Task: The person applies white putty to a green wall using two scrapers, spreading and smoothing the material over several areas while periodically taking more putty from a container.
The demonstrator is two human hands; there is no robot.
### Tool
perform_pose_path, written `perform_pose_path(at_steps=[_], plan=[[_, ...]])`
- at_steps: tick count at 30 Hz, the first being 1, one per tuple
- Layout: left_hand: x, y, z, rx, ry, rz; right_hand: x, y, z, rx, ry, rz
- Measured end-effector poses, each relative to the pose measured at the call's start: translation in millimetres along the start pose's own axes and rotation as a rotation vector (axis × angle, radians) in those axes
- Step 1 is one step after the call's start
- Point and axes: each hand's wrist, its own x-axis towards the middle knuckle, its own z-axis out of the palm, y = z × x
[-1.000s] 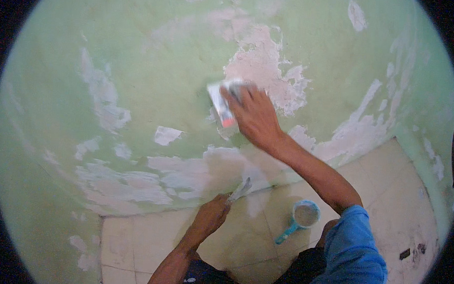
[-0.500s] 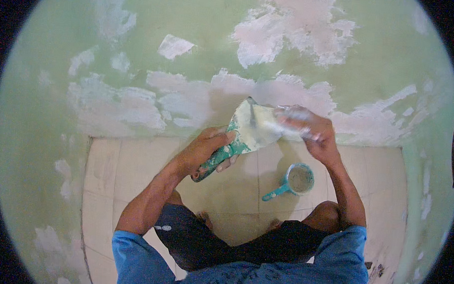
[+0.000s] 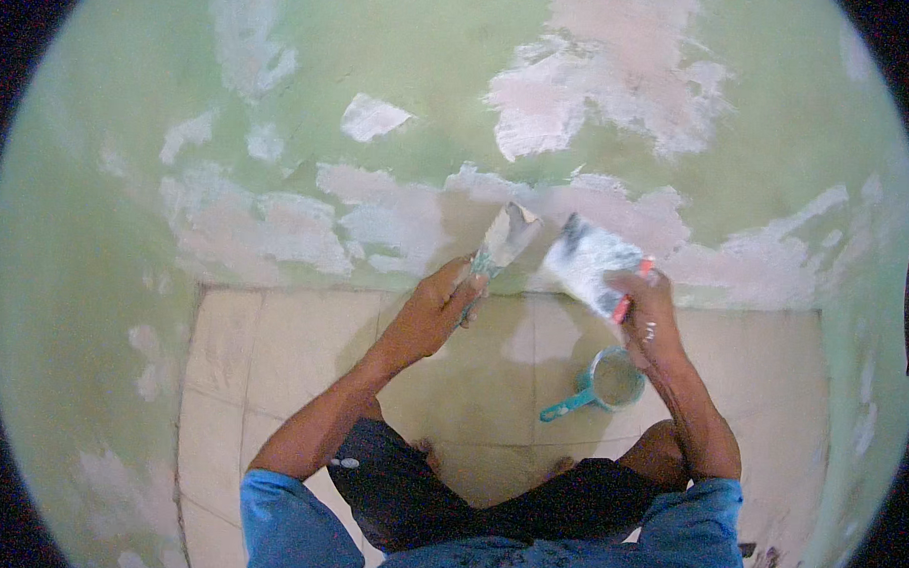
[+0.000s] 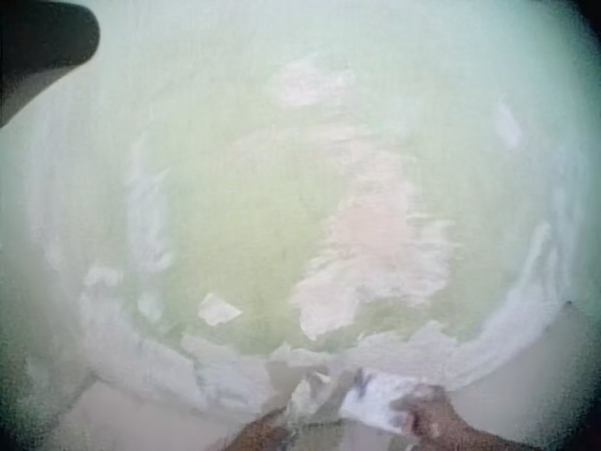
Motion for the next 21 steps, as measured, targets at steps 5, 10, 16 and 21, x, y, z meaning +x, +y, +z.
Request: perform_pose_path(at_steps=[5, 10, 16, 21], plan=[[-13, -22, 18, 0.643, 0.075, 0.281, -14, 4, 43, 0.574, -0.104, 0.101], [-30, -21, 11, 0.769, -0.068, 0.146, 15, -69, 10, 0.157, -0.047, -0.587], [-33, -11, 21, 0.722, -0.065, 0.235, 70, -167, 13, -1.32, 0.533, -1.812], [-30, -11, 16, 0.718, -0.103, 0.181, 114, -165, 17, -1.641, 0.715, -1.699]])
